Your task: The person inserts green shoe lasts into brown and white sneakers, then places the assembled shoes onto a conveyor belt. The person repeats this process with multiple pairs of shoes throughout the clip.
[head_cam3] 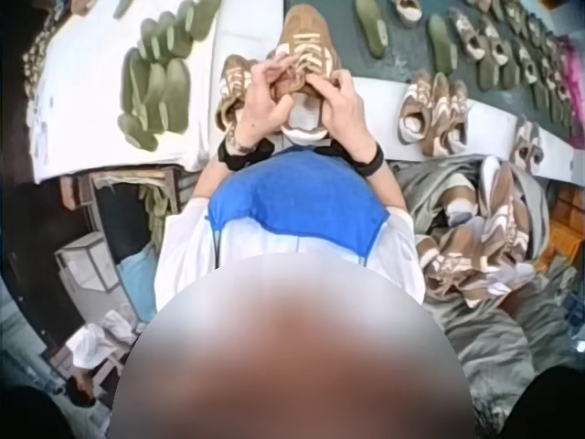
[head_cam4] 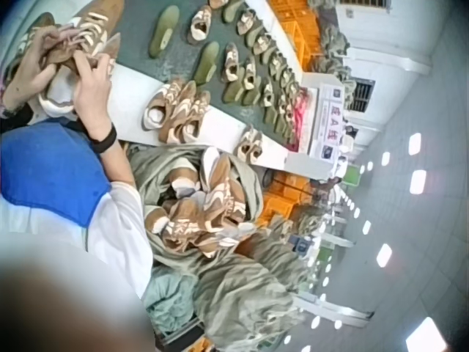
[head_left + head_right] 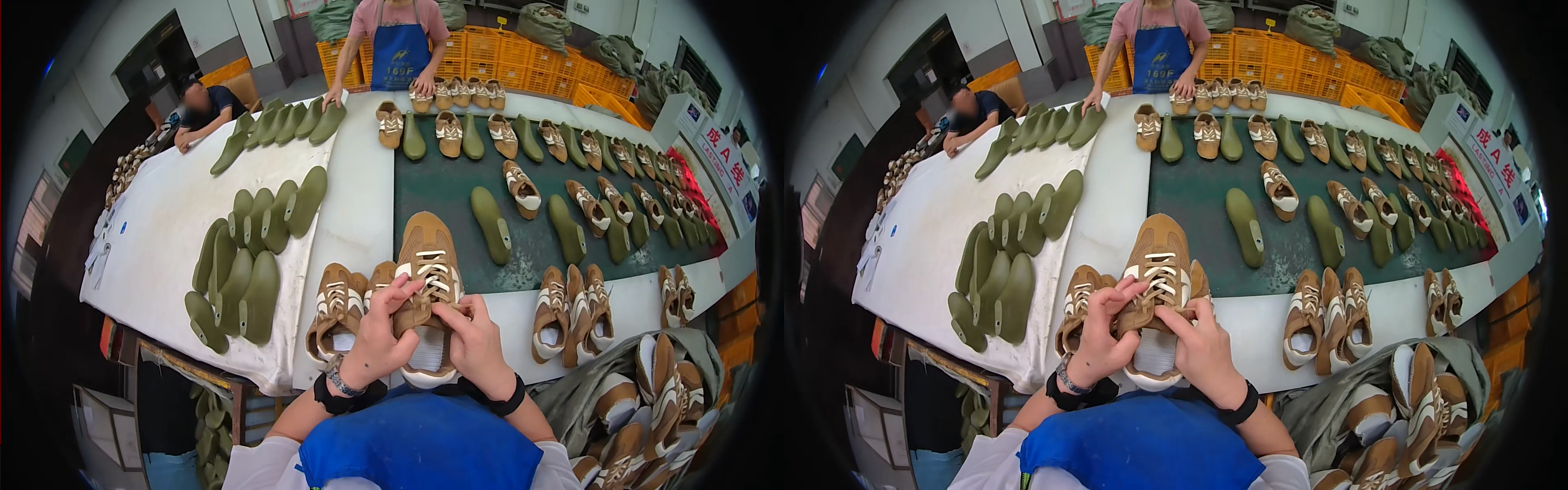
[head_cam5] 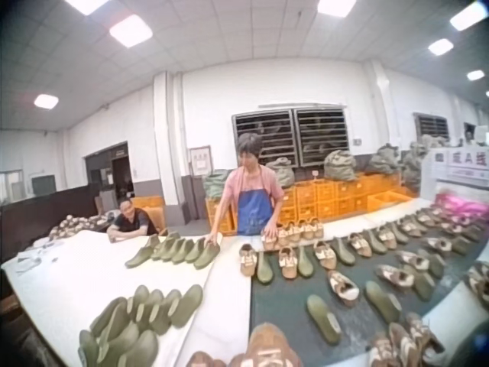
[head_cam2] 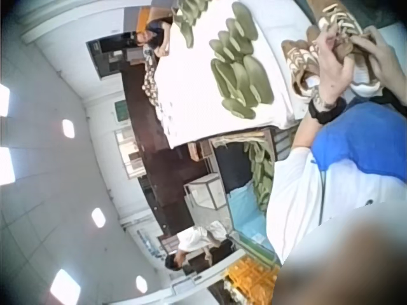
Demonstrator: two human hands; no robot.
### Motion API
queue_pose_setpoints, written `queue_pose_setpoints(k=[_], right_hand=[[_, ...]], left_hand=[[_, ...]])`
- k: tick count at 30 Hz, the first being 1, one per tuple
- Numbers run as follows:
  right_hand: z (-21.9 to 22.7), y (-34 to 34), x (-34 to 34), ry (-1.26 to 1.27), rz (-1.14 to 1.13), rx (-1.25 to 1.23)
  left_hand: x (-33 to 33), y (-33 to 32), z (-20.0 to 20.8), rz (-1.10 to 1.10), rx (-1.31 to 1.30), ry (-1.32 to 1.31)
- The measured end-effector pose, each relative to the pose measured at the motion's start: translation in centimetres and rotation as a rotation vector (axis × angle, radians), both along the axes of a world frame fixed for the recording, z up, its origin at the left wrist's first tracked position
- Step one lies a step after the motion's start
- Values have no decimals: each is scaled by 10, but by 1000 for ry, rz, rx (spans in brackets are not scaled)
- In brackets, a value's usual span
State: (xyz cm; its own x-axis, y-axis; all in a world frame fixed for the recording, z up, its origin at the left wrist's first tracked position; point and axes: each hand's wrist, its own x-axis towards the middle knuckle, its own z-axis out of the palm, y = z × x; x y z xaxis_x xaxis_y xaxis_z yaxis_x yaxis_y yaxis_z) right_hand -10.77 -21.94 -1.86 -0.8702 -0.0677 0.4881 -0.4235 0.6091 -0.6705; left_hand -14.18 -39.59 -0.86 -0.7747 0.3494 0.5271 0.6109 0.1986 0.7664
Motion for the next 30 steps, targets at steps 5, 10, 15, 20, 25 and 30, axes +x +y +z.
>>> queue_pose_setpoints(k=[5,10,15,20,25,30], right_hand=[[0,5,-2,5,217,14],[0,2,-8,14,176,-112],[-3,1,-11,97,59,-208],[-17,15,-21,-4,19,-725],[3,23,-24,-177,39,-354],[36,21,-20,-134,259,124]], left_hand=[[-3,-5,1,51,181,-209],[-11,-6,9,30,-16,-80],[-9,2,12,27,-328,251],[-10,-5,9,-93,-297,283],[-30,-8,-3,89,-218,212],[-55,8,-11,260,-38,-30]])
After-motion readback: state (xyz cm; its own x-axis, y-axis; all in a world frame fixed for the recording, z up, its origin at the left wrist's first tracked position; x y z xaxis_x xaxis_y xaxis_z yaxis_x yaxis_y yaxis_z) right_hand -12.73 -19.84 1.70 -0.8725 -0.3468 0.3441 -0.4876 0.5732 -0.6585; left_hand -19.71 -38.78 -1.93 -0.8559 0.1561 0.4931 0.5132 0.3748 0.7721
